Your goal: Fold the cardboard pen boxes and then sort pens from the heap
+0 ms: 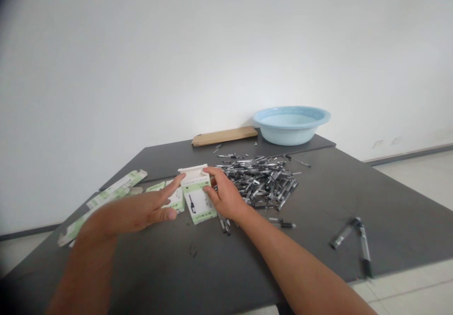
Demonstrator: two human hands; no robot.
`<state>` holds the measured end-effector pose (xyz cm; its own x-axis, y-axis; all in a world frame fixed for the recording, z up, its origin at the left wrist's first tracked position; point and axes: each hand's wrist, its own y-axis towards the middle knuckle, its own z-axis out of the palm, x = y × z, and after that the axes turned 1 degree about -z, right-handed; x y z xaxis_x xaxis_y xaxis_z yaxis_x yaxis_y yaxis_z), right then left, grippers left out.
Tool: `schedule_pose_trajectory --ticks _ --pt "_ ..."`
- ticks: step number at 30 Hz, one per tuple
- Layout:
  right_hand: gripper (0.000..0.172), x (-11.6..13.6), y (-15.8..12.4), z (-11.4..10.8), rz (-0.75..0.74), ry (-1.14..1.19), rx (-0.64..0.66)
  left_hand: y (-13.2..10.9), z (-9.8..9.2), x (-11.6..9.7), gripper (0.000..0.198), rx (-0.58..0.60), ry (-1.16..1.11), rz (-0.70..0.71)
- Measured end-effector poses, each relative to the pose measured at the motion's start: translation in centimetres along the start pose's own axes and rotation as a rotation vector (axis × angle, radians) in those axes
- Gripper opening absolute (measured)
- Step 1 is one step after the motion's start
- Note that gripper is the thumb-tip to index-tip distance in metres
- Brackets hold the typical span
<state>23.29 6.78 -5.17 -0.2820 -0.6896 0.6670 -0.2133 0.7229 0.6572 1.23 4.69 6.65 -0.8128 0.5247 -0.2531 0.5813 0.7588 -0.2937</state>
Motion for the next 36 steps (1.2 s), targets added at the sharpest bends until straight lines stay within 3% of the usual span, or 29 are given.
schedule_pose_trajectory --ticks 6,13,20,23,27,36 --pt "0.045 0.3 -0.2 0.1 -0.067 -0.038 -0.006 0.1 0.1 -0.9 0.100 0.052 0.036 -0.020" --pt "0.028 1.0 0.7 -0.4 -0.136 -0.021 -0.069 0.2 -0.1 -0.9 0.103 0.076 0.068 -0.005" --pt "0.028 1.5 1.7 0.4 -0.055 0.170 -0.163 0.4 0.1 0.2 0.102 0.064 0.066 0.092" --pt "0.033 2.0 2.1 0.3 -0.104 0.212 -0.152 0.4 0.1 0.5 0.098 0.064 0.035 0.158" --pt "0.021 2.2 2.7 -0.1 -0.167 0.122 -0.098 0.4 0.1 0.6 0.093 0.086 -0.044 0.174" --pt "0.018 1.6 2.7 0.3 -0.025 0.195 -0.119 -0.6 -0.4 0.1 0.087 0.099 -0.003 0.071"
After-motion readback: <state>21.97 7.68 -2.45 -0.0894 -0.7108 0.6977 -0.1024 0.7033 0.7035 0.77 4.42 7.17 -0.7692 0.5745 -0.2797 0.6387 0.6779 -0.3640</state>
